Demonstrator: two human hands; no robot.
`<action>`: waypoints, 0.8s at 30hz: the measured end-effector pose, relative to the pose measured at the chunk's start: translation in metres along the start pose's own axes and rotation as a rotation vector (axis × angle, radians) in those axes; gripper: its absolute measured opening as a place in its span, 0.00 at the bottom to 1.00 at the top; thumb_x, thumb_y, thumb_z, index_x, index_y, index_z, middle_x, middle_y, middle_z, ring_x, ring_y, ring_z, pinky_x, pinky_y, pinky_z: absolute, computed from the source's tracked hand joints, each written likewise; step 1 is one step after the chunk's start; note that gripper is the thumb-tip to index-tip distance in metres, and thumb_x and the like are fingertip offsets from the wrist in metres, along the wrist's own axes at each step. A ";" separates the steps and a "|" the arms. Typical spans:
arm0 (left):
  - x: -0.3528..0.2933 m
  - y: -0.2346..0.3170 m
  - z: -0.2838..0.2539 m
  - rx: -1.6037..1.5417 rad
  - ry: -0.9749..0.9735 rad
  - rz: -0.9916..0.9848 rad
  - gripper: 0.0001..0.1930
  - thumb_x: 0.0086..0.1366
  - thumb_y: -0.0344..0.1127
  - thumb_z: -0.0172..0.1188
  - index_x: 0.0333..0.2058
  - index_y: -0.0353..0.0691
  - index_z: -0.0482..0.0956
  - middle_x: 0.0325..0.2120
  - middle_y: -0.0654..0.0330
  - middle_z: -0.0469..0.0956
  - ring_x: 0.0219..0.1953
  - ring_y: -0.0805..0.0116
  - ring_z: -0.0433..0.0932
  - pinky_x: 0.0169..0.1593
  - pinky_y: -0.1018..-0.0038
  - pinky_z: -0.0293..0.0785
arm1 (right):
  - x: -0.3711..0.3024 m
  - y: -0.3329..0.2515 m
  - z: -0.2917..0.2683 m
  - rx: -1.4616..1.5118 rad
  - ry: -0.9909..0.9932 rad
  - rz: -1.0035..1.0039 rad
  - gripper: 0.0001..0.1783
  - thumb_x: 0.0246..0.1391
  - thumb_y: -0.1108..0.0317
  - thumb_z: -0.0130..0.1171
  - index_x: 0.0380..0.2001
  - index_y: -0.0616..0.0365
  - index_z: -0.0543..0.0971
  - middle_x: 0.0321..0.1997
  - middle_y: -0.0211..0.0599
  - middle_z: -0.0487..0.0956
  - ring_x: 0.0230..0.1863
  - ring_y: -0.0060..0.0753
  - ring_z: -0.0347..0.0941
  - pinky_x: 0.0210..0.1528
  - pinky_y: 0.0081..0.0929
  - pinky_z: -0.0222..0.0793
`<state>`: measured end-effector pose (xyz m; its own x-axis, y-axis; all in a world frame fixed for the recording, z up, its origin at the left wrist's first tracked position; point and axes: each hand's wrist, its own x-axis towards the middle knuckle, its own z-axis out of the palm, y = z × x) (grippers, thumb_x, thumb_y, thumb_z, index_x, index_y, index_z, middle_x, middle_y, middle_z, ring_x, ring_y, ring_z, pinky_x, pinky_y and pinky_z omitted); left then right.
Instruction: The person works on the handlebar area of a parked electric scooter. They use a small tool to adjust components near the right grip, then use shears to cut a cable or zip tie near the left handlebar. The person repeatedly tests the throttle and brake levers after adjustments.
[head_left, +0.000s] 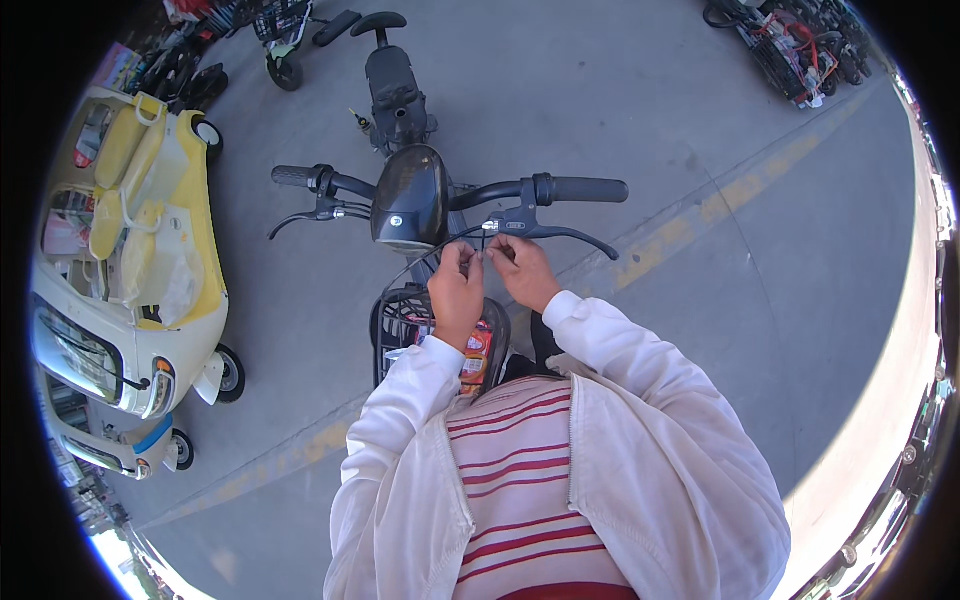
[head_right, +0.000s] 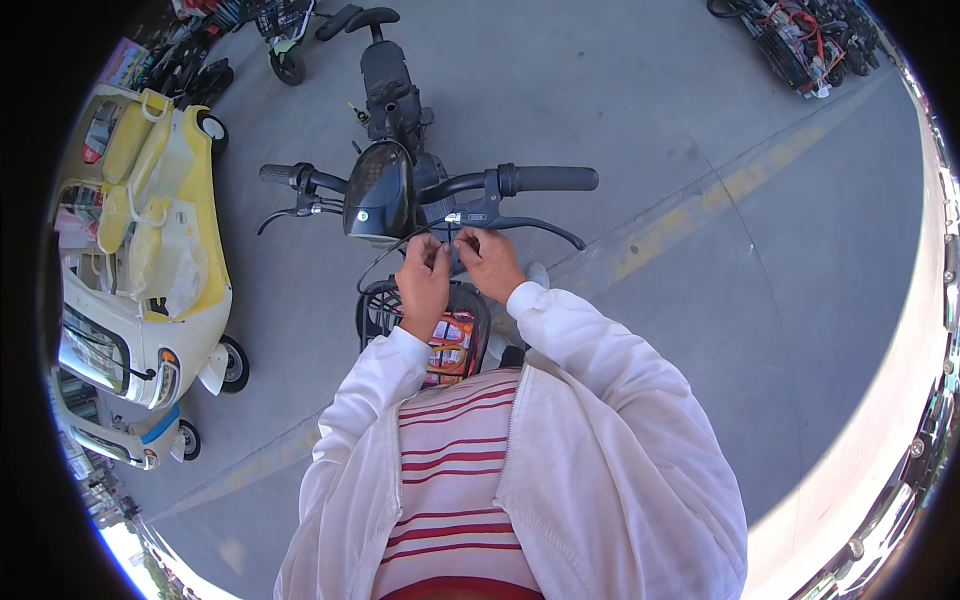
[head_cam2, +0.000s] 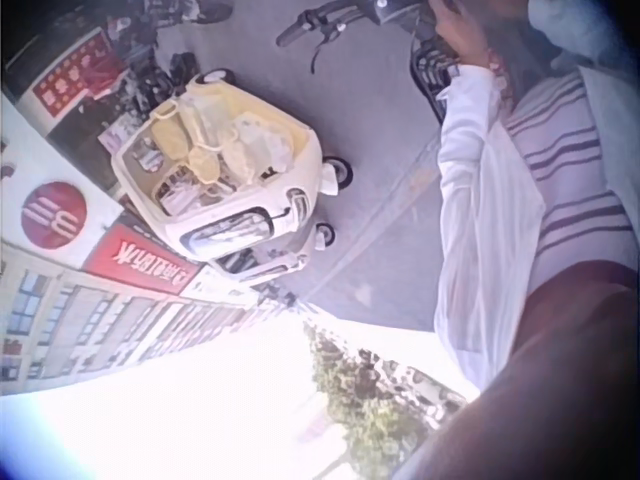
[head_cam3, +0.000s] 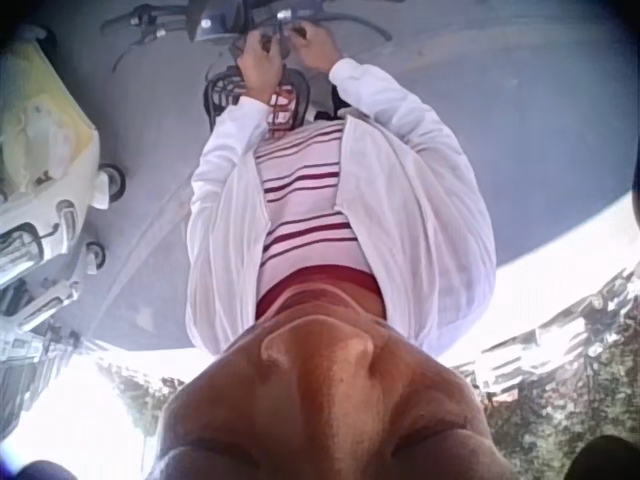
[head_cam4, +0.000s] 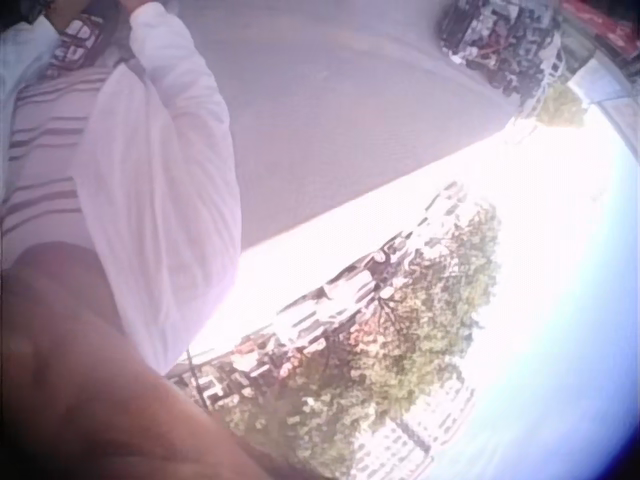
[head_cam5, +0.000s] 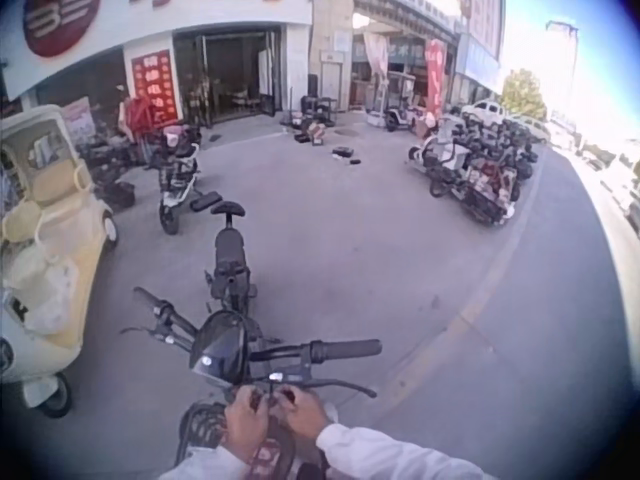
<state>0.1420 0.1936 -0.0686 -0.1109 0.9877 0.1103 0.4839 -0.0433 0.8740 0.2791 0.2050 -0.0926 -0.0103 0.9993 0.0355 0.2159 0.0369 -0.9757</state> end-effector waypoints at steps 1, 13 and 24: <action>0.000 -0.001 0.000 0.004 -0.005 0.007 0.08 0.65 0.30 0.63 0.39 0.36 0.76 0.28 0.51 0.82 0.29 0.57 0.85 0.34 0.67 0.78 | -0.001 0.000 0.000 -0.008 0.013 -0.012 0.08 0.58 0.70 0.59 0.35 0.65 0.77 0.31 0.48 0.81 0.32 0.45 0.79 0.37 0.36 0.73; 0.007 -0.002 -0.006 0.103 -0.115 0.110 0.07 0.64 0.31 0.60 0.38 0.33 0.82 0.34 0.45 0.81 0.37 0.46 0.81 0.42 0.60 0.76 | 0.000 0.003 -0.004 0.008 0.003 -0.056 0.07 0.58 0.71 0.60 0.35 0.64 0.76 0.30 0.47 0.80 0.31 0.45 0.77 0.36 0.36 0.72; 0.016 -0.003 -0.016 0.210 -0.325 0.113 0.13 0.59 0.31 0.63 0.41 0.29 0.79 0.37 0.47 0.78 0.39 0.50 0.79 0.43 0.62 0.75 | 0.002 -0.007 -0.008 -0.049 -0.074 -0.041 0.07 0.58 0.71 0.58 0.35 0.64 0.76 0.31 0.48 0.80 0.33 0.50 0.77 0.38 0.38 0.72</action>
<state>0.1252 0.2071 -0.0619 0.2168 0.9761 0.0153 0.6483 -0.1557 0.7453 0.2850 0.2066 -0.0841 -0.0915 0.9942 0.0571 0.2612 0.0793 -0.9620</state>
